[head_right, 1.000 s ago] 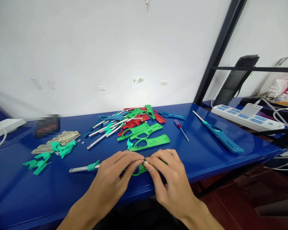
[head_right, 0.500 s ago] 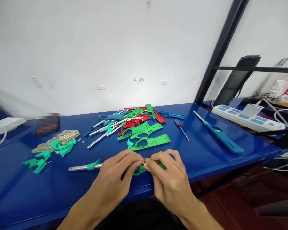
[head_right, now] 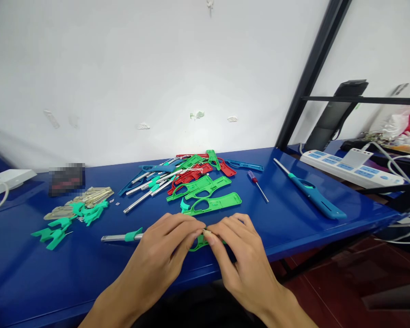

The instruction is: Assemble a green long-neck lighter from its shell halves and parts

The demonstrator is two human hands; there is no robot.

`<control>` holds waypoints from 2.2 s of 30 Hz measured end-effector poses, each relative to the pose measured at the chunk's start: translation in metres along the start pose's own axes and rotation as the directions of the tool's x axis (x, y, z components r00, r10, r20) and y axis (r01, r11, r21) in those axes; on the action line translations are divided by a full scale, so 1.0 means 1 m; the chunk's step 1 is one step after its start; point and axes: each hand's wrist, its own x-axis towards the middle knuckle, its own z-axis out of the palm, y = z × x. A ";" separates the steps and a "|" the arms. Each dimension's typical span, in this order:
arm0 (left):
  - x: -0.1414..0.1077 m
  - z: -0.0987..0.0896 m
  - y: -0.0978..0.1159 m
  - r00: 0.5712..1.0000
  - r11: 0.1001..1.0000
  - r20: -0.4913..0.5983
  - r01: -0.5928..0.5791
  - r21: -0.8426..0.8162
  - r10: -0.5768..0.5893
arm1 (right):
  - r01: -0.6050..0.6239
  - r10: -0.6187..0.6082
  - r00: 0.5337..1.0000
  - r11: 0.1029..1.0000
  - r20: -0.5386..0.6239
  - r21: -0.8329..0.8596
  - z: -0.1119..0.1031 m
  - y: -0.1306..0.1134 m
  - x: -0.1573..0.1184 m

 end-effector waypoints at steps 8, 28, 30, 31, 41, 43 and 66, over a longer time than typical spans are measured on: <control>0.000 0.001 -0.002 0.999 0.998 0.034 -0.014 0.056 0.012 | 0.038 -0.042 0.997 0.998 -0.065 -0.049 0.005 0.006 -0.002; -0.001 0.009 0.007 0.994 0.992 -0.098 0.038 -0.122 -0.051 | 0.142 -0.171 0.979 0.964 -0.113 -0.226 0.008 0.011 -0.010; -0.001 0.008 0.008 0.992 0.990 -0.111 0.046 -0.136 -0.061 | 0.143 -0.174 0.979 0.957 -0.104 -0.251 0.008 0.010 -0.009; -0.001 0.008 0.008 0.991 0.989 -0.114 0.047 -0.140 -0.063 | 0.143 -0.175 0.979 0.955 -0.101 -0.262 0.007 0.009 -0.009; -0.003 0.006 0.001 0.997 0.991 -0.071 0.027 -0.133 -0.037 | 0.166 -0.207 0.973 0.933 -0.100 -0.318 0.005 0.006 -0.007; -0.003 0.007 0.000 0.996 0.992 -0.085 0.014 -0.126 -0.025 | 0.167 -0.209 0.973 0.929 -0.096 -0.330 0.005 0.006 -0.007; -0.003 0.011 0.008 0.984 0.990 -0.152 0.074 -0.118 -0.092 | 0.167 -0.215 0.969 0.932 -0.120 -0.323 0.008 0.004 -0.006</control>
